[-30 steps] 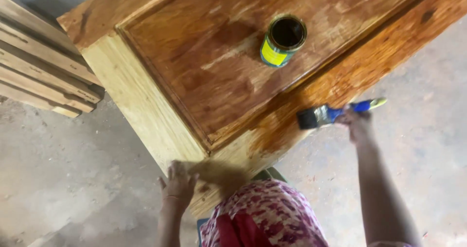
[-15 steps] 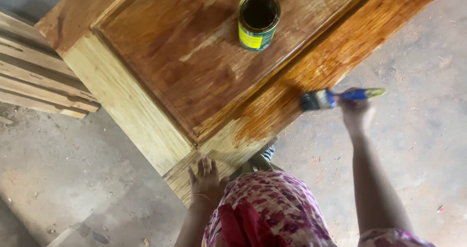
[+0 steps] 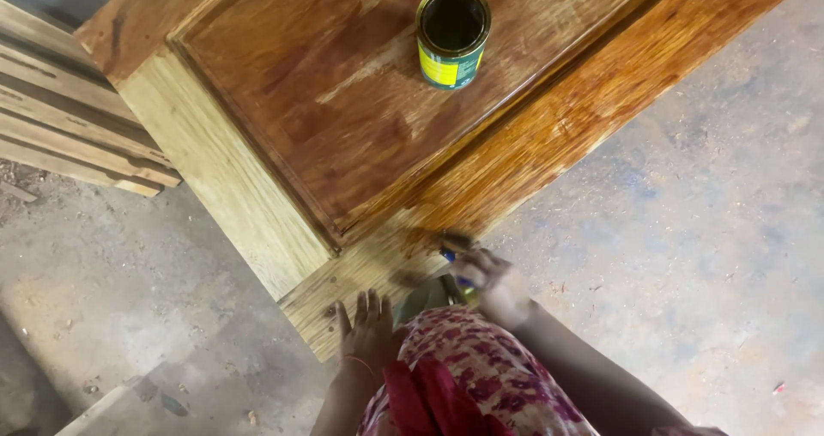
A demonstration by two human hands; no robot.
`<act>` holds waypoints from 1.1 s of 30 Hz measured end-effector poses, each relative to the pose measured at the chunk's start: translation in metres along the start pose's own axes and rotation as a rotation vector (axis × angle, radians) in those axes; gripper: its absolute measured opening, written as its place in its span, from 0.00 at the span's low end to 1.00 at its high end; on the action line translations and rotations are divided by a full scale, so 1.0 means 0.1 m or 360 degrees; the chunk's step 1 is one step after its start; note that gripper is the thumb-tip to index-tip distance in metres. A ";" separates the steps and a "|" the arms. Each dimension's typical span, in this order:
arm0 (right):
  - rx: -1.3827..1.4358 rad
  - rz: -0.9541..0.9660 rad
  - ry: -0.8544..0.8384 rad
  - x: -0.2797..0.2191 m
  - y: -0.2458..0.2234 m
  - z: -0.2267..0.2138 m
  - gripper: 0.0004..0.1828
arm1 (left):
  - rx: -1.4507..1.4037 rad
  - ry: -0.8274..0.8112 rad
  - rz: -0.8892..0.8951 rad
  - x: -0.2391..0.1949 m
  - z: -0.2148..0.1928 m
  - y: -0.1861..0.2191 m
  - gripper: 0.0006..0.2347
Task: Staining a wooden door with a paintbrush.
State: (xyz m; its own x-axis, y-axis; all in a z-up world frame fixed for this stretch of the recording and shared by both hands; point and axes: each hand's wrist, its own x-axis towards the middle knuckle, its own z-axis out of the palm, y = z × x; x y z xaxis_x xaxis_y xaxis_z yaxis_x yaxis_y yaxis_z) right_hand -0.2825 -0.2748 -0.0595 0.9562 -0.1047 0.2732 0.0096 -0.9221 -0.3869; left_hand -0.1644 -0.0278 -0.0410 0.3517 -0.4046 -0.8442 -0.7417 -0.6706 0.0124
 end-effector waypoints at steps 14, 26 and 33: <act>-0.0083 0.1242 0.0473 0.39 2.55 -1.13 0.16 | -0.0149 0.0742 0.0158 0.33 1.37 0.00 0.32; -0.0456 0.0411 0.0566 0.08 2.06 0.13 0.10 | -0.0968 -0.0011 0.0253 0.23 1.49 0.16 0.15; 0.0093 0.0418 0.0727 0.49 2.09 -1.03 0.08 | -0.1092 -0.0518 -0.0065 -0.16 0.59 0.33 0.21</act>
State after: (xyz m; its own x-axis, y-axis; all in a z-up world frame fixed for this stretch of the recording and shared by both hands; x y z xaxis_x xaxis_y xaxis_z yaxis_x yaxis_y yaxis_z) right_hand -0.2633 -0.5114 -0.0365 0.7038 -0.4929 0.5116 -0.1843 -0.8222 -0.5386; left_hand -0.2277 -0.0066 -0.0583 0.1059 -0.2388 -0.9653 -0.1728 -0.9604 0.2187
